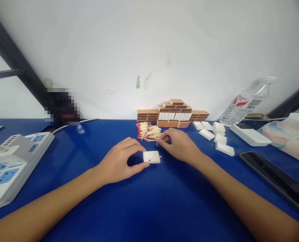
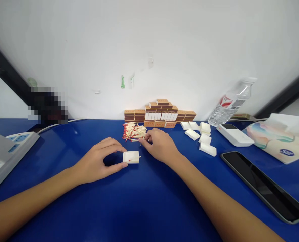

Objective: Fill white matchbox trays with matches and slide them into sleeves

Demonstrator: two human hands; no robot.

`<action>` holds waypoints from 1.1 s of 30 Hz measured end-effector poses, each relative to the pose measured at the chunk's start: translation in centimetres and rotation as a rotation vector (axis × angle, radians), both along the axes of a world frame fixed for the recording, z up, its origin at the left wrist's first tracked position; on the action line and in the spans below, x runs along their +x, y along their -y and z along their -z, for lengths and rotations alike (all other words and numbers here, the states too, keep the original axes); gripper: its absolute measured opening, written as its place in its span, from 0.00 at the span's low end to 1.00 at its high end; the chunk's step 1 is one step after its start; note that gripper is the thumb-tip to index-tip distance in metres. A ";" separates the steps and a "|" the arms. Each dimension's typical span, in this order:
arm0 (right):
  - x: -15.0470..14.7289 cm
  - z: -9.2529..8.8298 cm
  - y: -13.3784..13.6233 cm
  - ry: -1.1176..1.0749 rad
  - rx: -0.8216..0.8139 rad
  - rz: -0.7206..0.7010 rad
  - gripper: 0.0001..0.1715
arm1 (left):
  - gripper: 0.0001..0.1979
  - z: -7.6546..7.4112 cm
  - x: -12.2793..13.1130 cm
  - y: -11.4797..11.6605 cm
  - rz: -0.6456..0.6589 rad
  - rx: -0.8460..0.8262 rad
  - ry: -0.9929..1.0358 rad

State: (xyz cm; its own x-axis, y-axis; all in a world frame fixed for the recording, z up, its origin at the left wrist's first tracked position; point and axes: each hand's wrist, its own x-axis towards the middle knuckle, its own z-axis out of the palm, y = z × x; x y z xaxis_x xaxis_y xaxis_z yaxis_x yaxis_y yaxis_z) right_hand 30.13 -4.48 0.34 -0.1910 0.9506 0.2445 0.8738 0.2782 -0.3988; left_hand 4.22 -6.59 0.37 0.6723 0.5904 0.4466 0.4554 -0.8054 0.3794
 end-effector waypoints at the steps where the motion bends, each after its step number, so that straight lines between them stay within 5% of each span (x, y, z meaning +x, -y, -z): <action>1: -0.3 0.1 0.0 0.010 0.001 0.017 0.18 | 0.13 0.0 0.0 0.0 -0.004 0.002 -0.011; 6: -1.0 0.3 0.0 0.086 -0.062 0.040 0.09 | 0.12 0.2 -0.2 -0.4 0.003 -0.033 -0.071; 12: 0.6 -0.6 0.7 0.118 -0.134 0.026 0.11 | 0.12 0.3 -0.2 -0.6 -0.013 -0.035 -0.069; 17: -0.3 -1.8 2.1 -0.033 -0.069 -0.163 0.09 | 0.12 0.3 -0.3 -0.7 -0.032 -0.048 -0.077; 22: -2.0 -1.7 3.2 0.053 -0.110 -0.369 0.07 | 0.14 0.3 -0.4 -0.7 -0.024 -0.044 -0.080; 33: -1.3 -1.7 3.4 0.048 -0.172 -0.395 0.08 | 0.14 0.3 -0.3 -0.7 -0.015 -0.037 -0.082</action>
State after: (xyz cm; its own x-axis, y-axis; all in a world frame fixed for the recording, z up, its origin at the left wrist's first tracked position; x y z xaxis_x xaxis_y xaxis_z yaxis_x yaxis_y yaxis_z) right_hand 28.82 -7.85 2.01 -0.5558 0.8283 0.0708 0.7324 0.5282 -0.4297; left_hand 3.90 -5.87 0.04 0.6966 0.6159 0.3679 0.4984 -0.7843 0.3694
